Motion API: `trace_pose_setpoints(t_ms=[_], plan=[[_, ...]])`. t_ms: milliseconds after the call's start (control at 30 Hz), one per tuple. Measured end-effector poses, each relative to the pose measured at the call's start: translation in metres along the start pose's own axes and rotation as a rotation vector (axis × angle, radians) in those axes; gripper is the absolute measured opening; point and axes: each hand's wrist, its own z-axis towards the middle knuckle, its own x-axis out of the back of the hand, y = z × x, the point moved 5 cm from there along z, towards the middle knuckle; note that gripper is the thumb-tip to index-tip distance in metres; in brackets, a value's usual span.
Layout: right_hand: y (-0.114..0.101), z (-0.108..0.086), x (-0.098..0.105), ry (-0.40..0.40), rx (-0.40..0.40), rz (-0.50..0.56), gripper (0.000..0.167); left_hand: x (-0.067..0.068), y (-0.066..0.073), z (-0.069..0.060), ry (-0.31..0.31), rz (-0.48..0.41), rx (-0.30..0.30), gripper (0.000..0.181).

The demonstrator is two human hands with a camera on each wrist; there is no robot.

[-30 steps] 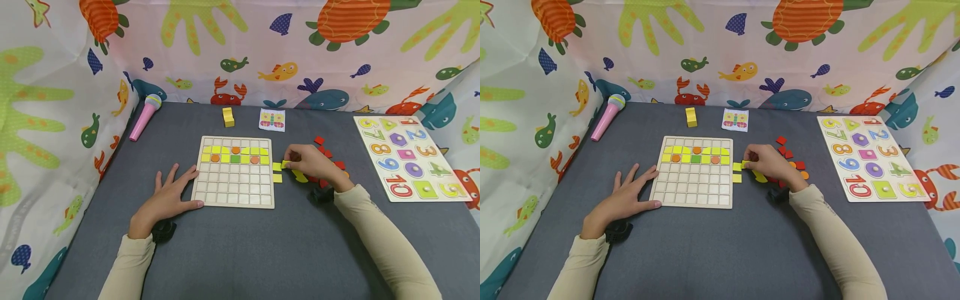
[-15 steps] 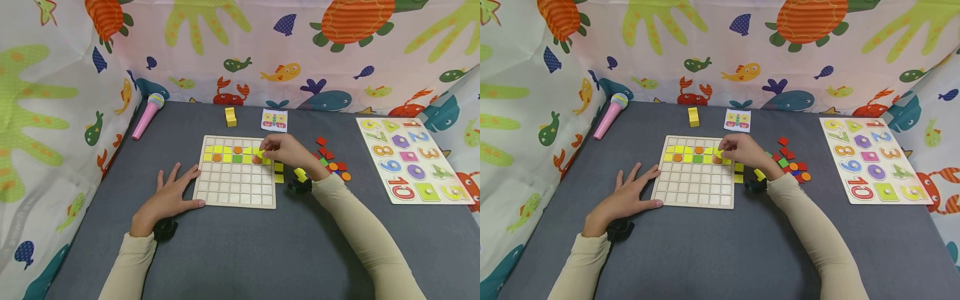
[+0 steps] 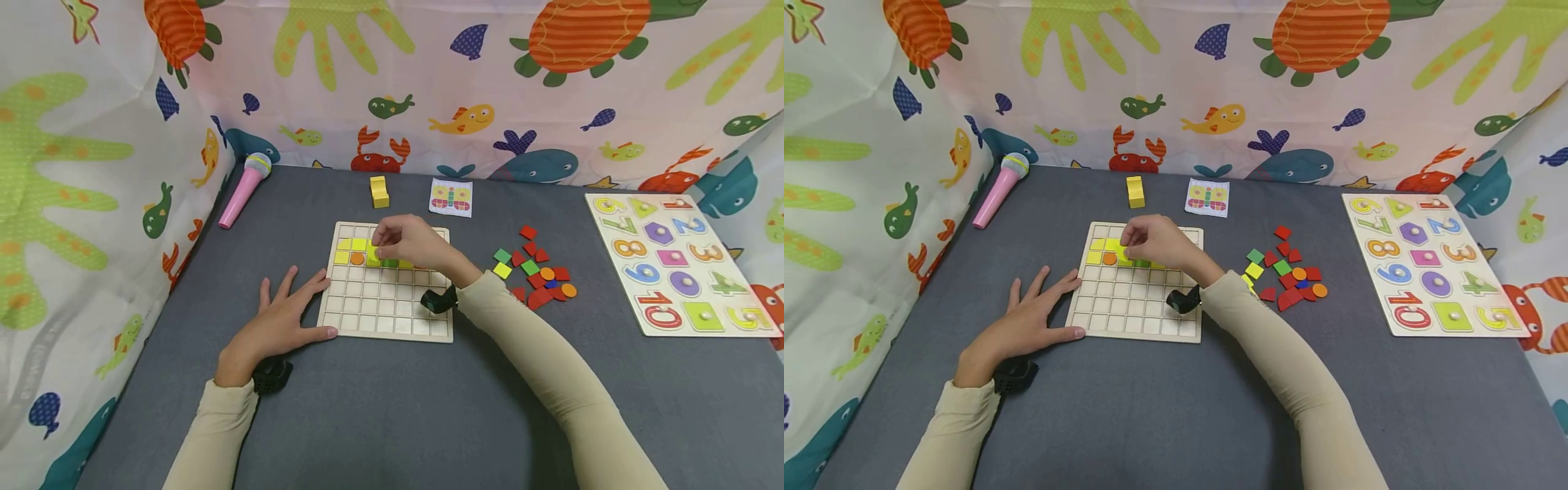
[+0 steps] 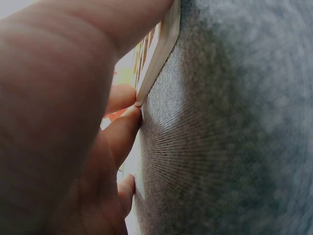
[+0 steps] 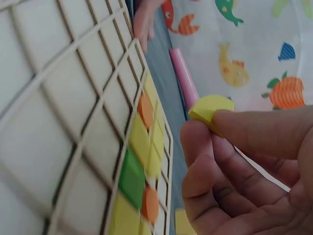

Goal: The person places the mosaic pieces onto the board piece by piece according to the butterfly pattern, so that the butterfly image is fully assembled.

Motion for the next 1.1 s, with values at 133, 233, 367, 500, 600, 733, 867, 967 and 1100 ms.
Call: trace_pose_setpoints(t_ms=[133,233,367,500,600,733,867,967,1100], plan=[[-0.005,0.012,-0.017,-0.005,0.018,0.001,0.009,0.000,0.000,0.000,0.001,0.000,-0.002,0.100],[-0.008,0.019,-0.030,-0.002,0.018,-0.027,0.009,0.000,-0.001,0.000,0.005,0.001,-0.008,0.100],[-0.010,0.025,-0.046,-0.002,0.016,-0.102,0.007,0.000,-0.001,0.000,0.011,0.000,-0.013,0.099],[-0.016,0.027,-0.058,-0.001,0.048,-0.204,0.007,0.000,0.000,0.001,0.015,-0.001,-0.017,0.099],[-0.019,0.027,-0.064,0.006,0.074,-0.266,0.009,0.000,0.001,0.001,0.018,0.002,-0.019,0.099],[-0.020,0.027,-0.068,0.014,0.079,-0.310,0.012,0.001,0.001,0.000,0.019,0.005,-0.016,0.100],[-0.020,0.027,-0.069,0.012,0.061,-0.351,0.016,0.001,0.000,0.000,0.017,0.006,-0.016,0.100],[-0.021,0.028,-0.068,0.009,0.037,-0.380,0.017,0.000,0.000,0.000,0.016,0.005,-0.017,0.100],[-0.022,0.031,-0.070,-0.005,0.005,-0.419,0.020,0.001,0.001,0.000,0.016,0.008,-0.017,0.100]])
